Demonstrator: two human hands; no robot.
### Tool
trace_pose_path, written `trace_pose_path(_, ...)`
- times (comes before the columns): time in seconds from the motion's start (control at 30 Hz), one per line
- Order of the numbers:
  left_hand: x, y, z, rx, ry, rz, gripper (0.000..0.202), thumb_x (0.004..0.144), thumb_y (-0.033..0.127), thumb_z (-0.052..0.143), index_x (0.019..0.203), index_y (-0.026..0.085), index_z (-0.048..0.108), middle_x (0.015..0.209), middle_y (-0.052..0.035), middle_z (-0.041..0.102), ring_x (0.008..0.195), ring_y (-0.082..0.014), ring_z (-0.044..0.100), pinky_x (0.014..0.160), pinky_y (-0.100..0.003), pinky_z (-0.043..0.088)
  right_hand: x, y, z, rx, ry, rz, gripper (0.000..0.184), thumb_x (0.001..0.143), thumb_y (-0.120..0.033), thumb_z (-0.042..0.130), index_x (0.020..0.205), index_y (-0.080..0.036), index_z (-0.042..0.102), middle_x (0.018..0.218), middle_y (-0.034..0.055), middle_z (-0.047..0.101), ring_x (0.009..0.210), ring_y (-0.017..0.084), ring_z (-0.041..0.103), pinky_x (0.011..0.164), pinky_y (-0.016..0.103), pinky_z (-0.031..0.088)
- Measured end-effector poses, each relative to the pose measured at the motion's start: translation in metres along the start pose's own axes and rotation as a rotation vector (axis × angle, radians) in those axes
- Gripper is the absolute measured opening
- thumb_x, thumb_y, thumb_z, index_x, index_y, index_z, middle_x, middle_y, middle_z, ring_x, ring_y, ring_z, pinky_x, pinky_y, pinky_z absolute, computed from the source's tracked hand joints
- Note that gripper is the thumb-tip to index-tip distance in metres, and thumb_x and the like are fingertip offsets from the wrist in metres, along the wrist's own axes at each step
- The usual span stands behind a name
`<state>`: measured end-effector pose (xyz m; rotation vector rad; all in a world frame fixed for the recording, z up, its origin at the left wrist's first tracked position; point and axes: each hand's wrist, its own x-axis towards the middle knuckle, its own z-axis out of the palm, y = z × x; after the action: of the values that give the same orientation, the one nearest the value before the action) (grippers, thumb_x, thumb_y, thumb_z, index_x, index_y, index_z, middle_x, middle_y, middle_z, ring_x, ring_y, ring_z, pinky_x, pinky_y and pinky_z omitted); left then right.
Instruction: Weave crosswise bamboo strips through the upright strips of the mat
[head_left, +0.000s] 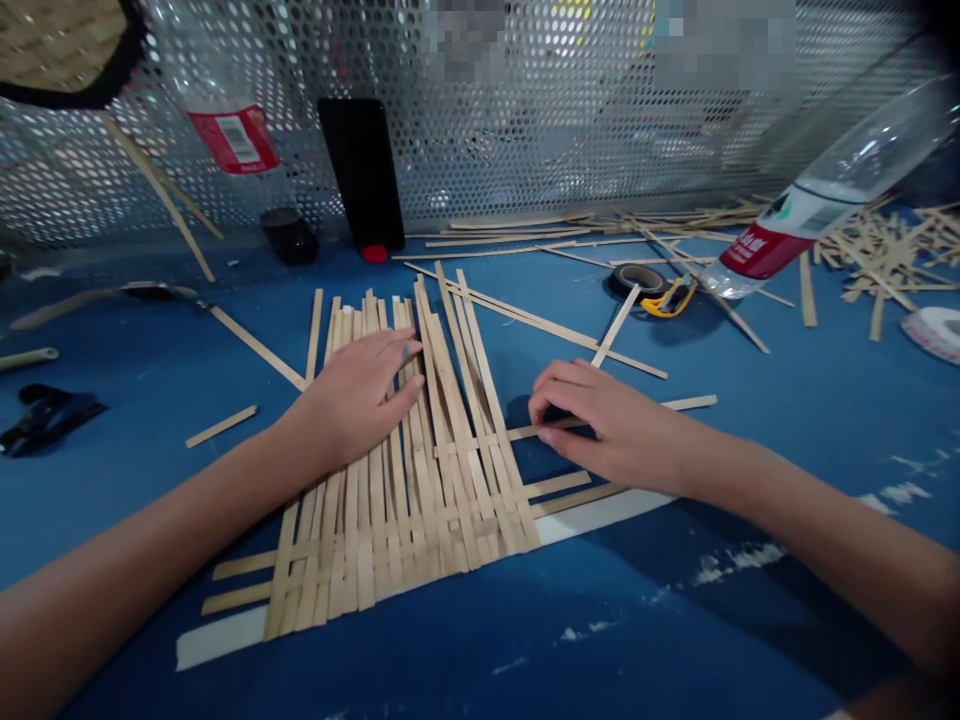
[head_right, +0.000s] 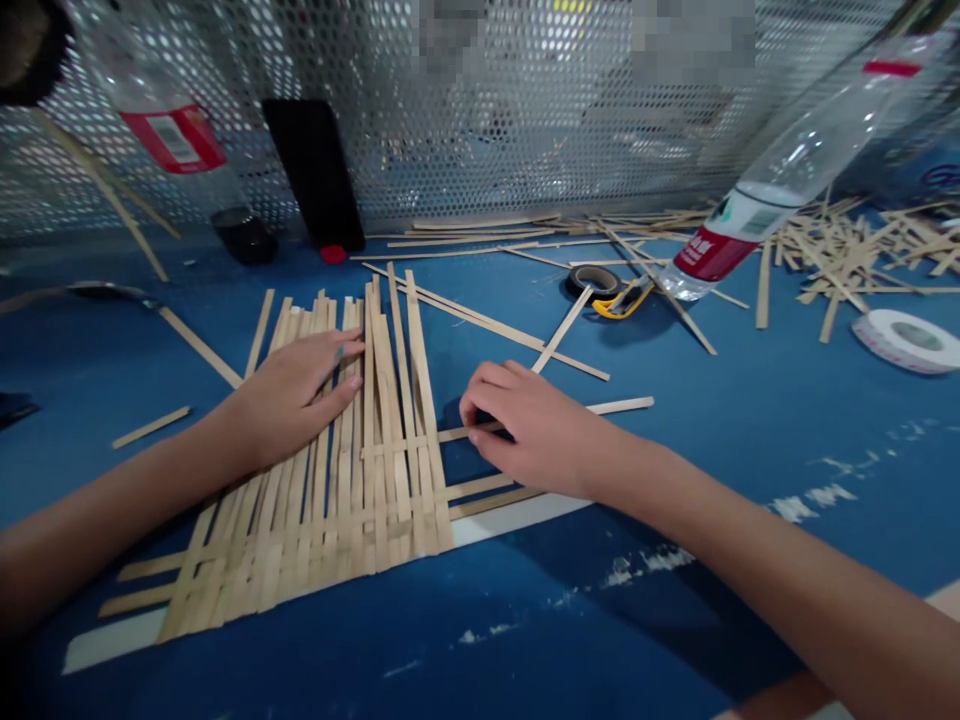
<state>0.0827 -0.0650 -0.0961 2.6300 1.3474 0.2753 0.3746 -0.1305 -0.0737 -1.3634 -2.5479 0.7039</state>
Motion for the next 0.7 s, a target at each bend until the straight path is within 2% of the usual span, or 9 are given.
trace_pose_path(0.27, -0.0036, -0.0024, -0.0020, -0.027, -0.009, 0.003, 0.056, 0.104, 0.049, 0.033, 0.141, 0.014, 0.056, 0.155, -0.0089, 0.045, 0.144, -0.0268, 0.040, 0.121, -0.048, 0.032, 0.0016, 0.0004, -0.0006, 0.016, 0.000, -0.023, 0.011, 0.096, -0.023, 0.048, 0.091, -0.021, 0.058, 0.105, 0.0074, 0.059, 0.095, 0.021, 0.052, 0.083, 0.036, 0.043)
trace_pose_path(0.5, -0.0032, -0.0011, -0.0009, -0.021, 0.021, 0.005, 0.057, 0.102, 0.048, 0.034, 0.141, 0.013, 0.056, 0.153, -0.0103, 0.048, 0.142, -0.0291, 0.042, 0.120, -0.049, 0.034, 0.0011, 0.0009, 0.0021, 0.003, 0.025, -0.023, 0.010, 0.094, -0.022, 0.049, 0.090, -0.021, 0.057, 0.104, 0.0069, 0.058, 0.095, 0.020, 0.051, 0.084, 0.036, 0.042)
trace_pose_path(0.7, -0.0024, -0.0014, -0.0027, -0.010, 0.001, 0.010, 0.058, 0.103, 0.048, 0.032, 0.140, 0.011, 0.056, 0.152, -0.0132, 0.048, 0.142, -0.0298, 0.042, 0.119, -0.050, 0.034, -0.0011, -0.0023, 0.0022, 0.030, 0.027, 0.114, 0.012, 0.093, -0.026, 0.047, 0.088, -0.022, 0.057, 0.103, 0.0072, 0.061, 0.096, 0.022, 0.052, 0.080, 0.037, 0.044)
